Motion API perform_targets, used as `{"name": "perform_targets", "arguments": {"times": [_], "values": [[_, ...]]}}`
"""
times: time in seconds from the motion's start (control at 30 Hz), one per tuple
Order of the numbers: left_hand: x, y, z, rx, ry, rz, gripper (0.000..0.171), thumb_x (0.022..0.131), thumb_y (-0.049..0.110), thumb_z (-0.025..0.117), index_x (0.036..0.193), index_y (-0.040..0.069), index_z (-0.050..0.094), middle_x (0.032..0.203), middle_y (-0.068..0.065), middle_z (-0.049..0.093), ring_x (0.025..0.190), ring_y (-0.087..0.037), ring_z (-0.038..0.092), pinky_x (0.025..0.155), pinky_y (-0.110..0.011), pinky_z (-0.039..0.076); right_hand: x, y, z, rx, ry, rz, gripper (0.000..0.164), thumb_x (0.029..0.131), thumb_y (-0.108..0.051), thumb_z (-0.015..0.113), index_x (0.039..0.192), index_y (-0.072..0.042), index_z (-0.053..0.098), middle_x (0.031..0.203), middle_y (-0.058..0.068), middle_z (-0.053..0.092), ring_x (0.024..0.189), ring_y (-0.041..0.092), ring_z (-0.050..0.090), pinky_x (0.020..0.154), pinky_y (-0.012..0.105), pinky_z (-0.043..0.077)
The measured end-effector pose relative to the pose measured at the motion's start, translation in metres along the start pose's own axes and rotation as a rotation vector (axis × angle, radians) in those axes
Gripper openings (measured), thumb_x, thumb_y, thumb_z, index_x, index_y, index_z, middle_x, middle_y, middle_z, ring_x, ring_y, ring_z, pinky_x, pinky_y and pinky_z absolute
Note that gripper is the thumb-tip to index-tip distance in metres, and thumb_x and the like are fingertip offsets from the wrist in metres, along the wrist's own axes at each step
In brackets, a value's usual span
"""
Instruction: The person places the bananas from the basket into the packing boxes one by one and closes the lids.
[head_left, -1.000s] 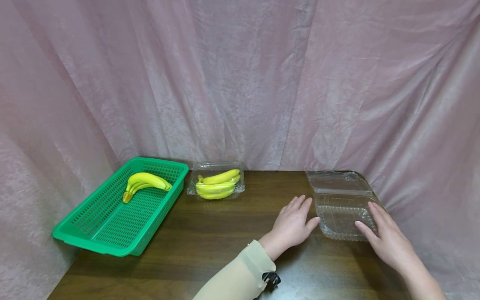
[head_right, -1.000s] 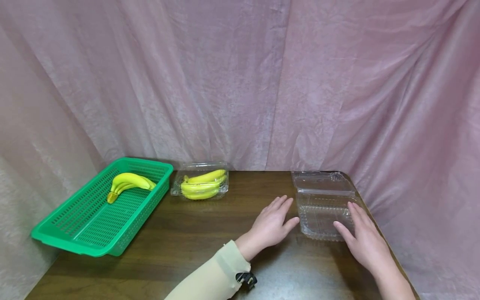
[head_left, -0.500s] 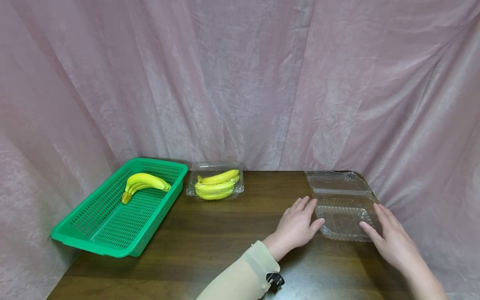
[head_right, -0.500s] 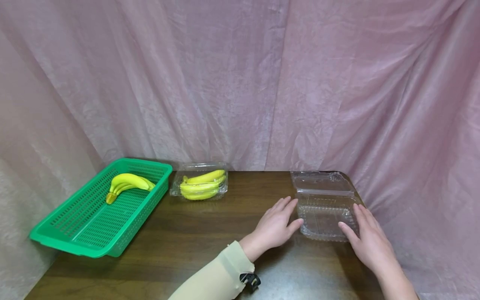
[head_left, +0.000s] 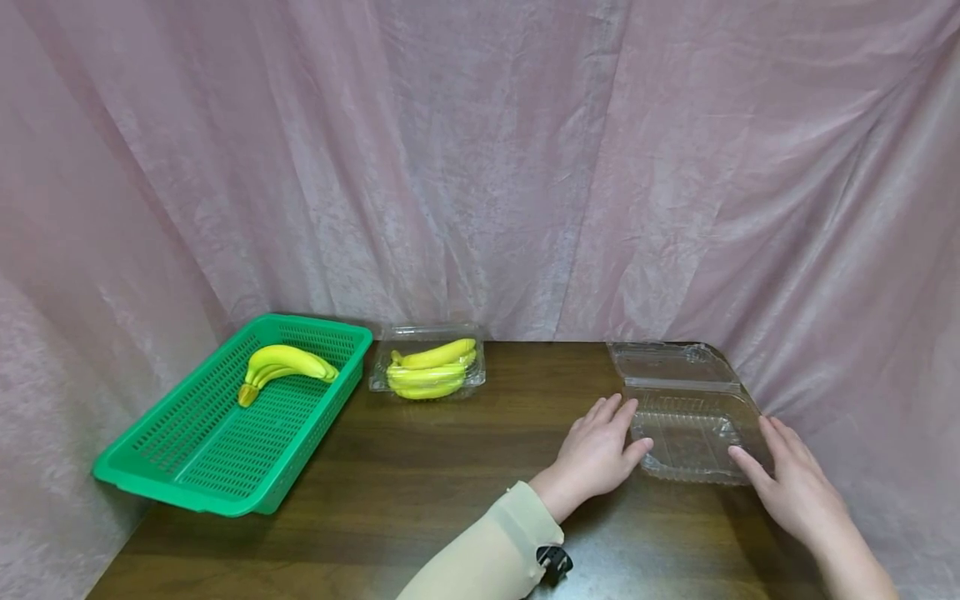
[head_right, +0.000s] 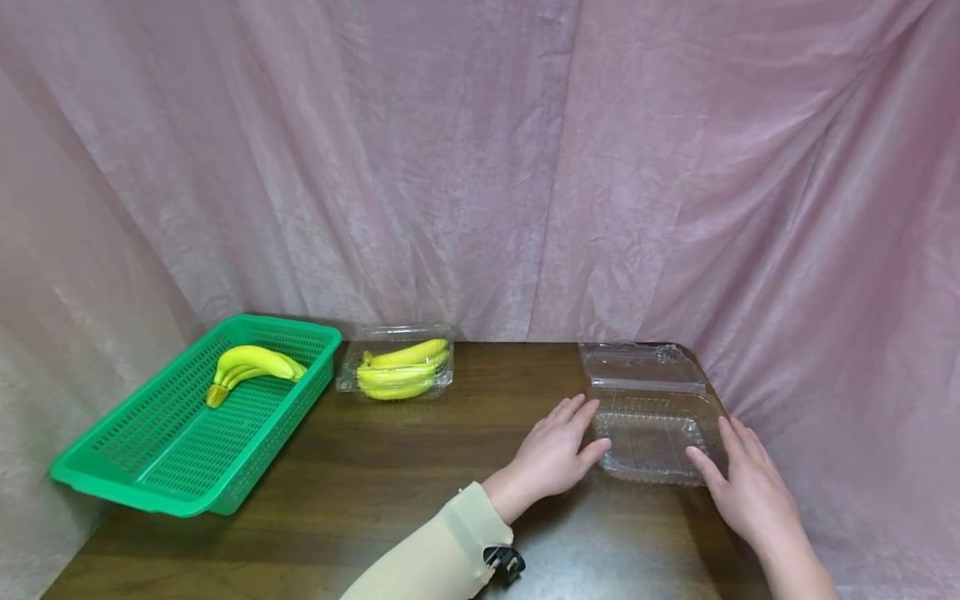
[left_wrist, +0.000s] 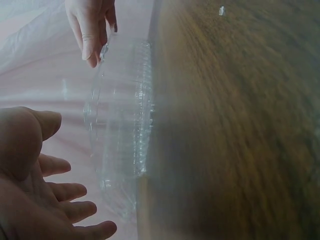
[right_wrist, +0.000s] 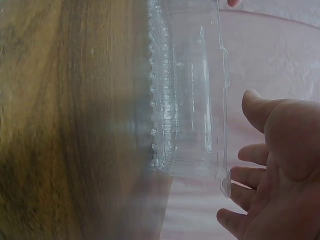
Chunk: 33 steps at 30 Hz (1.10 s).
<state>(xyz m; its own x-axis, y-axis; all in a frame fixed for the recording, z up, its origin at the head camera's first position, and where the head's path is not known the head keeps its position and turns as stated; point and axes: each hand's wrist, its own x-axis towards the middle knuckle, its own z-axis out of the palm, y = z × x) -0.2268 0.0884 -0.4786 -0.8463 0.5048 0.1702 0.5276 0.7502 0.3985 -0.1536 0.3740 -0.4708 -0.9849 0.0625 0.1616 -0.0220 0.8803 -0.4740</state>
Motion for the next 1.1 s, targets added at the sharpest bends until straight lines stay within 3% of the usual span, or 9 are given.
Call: {"name": "perform_targets", "arguments": {"times": [0.17, 0.33, 0.63, 1.1], "values": [[0.0017, 0.0022, 0.0008, 0.017, -0.006, 0.009, 0.065, 0.115, 0.056, 0.051, 0.170, 0.021, 0.046, 0.174, -0.005, 0.042, 0.160, -0.026, 0.040, 0.123, -0.046, 0.044, 0.0001, 0.0033, -0.0004, 0.003, -0.023, 0.012, 0.085, 0.118, -0.046, 0.049, 0.171, 0.010, 0.012, 0.172, 0.043, 0.012, 0.157, 0.066, 0.010, 0.110, 0.090, 0.019], [0.0022, 0.0032, 0.0013, 0.034, -0.021, 0.019, 0.063, 0.115, 0.057, 0.051, 0.168, 0.024, 0.049, 0.173, -0.005, 0.044, 0.160, -0.026, 0.041, 0.122, -0.046, 0.045, 0.0002, 0.0059, 0.0005, 0.003, -0.040, 0.021, 0.086, 0.118, -0.047, 0.050, 0.169, 0.013, 0.015, 0.170, 0.045, 0.013, 0.154, 0.070, 0.012, 0.110, 0.089, 0.019], [0.0007, 0.0018, 0.0028, 0.031, -0.066, 0.017, 0.064, 0.115, 0.059, 0.049, 0.168, 0.024, 0.050, 0.174, -0.005, 0.043, 0.160, -0.027, 0.040, 0.123, -0.046, 0.043, -0.0008, 0.0083, -0.0011, -0.002, -0.151, 0.069, 0.090, 0.118, -0.053, 0.044, 0.169, 0.013, 0.011, 0.172, 0.044, 0.004, 0.150, 0.074, 0.013, 0.107, 0.090, 0.021], [0.0003, -0.0016, 0.0069, 0.016, -0.070, 0.005, 0.063, 0.115, 0.057, 0.051, 0.168, 0.025, 0.049, 0.173, -0.003, 0.044, 0.161, -0.024, 0.039, 0.123, -0.045, 0.043, -0.0027, 0.0083, 0.0024, -0.030, -0.166, 0.095, 0.094, 0.117, -0.057, 0.044, 0.168, 0.016, 0.012, 0.174, 0.041, 0.005, 0.150, 0.073, 0.017, 0.105, 0.091, 0.023]]}}
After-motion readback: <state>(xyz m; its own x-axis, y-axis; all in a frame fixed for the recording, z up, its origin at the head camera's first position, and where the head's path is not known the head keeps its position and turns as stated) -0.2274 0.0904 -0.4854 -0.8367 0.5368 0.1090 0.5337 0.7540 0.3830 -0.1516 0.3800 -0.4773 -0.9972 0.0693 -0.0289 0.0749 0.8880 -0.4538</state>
